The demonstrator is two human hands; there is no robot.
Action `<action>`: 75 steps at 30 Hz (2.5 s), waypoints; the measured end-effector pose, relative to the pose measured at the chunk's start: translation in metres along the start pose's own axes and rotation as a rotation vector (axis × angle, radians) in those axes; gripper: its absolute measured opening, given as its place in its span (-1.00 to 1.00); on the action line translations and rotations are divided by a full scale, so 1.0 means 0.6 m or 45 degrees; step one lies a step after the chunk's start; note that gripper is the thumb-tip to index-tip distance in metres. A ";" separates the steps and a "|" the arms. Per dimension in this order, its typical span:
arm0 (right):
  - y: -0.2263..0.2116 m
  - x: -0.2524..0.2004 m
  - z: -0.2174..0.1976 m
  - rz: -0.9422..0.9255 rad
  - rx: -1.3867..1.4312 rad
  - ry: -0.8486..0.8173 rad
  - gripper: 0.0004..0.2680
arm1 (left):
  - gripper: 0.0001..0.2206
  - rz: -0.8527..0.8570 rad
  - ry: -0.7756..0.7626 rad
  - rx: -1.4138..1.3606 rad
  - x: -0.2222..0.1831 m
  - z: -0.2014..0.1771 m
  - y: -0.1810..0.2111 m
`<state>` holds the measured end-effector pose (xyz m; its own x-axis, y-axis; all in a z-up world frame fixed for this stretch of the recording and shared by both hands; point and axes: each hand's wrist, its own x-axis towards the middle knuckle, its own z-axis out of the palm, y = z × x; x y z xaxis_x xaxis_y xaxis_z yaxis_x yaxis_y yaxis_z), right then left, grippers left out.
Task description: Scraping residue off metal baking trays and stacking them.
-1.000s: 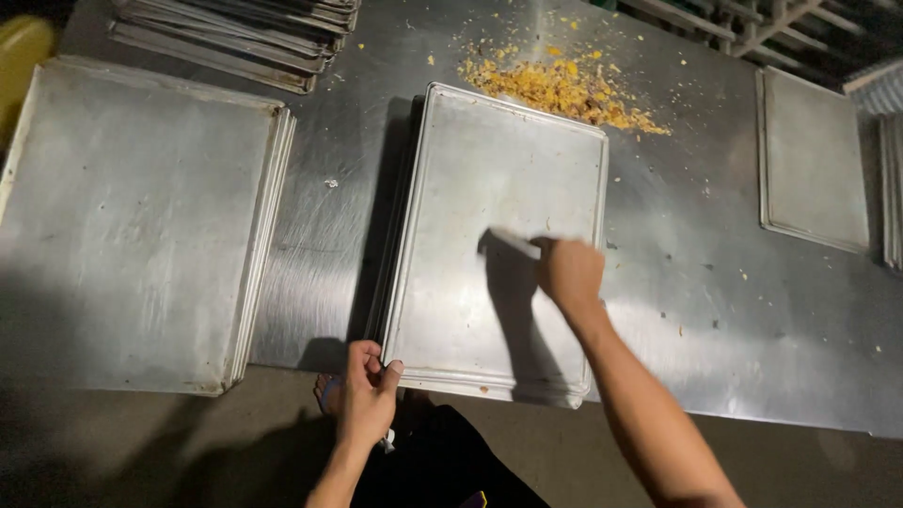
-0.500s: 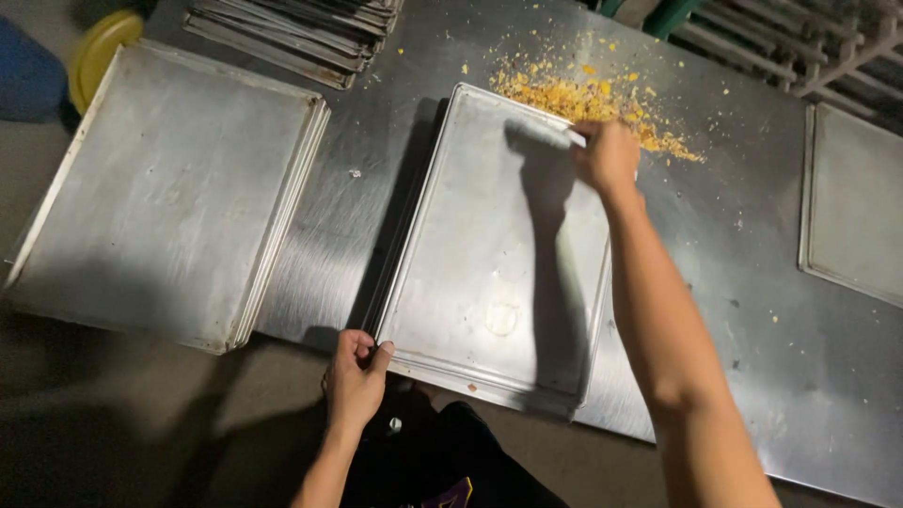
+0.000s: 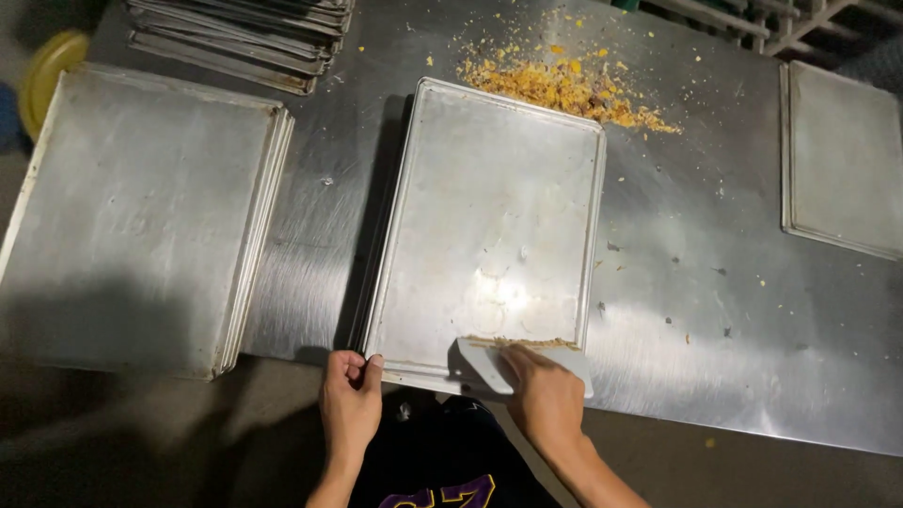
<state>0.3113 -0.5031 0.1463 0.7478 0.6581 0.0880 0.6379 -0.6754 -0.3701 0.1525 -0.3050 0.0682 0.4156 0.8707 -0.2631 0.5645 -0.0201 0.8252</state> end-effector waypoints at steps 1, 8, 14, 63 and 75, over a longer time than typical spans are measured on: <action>0.000 0.021 0.000 0.077 -0.081 -0.102 -0.66 | -0.72 0.011 0.004 0.016 0.000 0.000 0.003; 0.150 0.313 0.084 0.011 -0.501 0.043 -0.82 | -0.74 -0.001 0.080 0.058 -0.007 0.007 0.014; 0.277 0.689 0.106 0.065 -0.451 0.228 -0.90 | -0.76 0.034 0.222 0.107 -0.020 0.008 0.041; 0.017 0.279 -0.087 0.255 1.294 1.100 -0.86 | -0.74 1.614 0.184 -0.944 0.030 -0.155 0.443; 0.287 -0.041 -0.024 0.458 1.450 1.203 -0.63 | -0.70 0.256 0.748 -1.491 0.163 -0.473 -0.125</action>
<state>0.4052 -0.6403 0.0940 0.9495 -0.2256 0.2181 0.2551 0.1505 -0.9551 -0.0516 -0.0788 0.1227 -0.1168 0.9901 -0.0772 -0.5380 0.0023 0.8429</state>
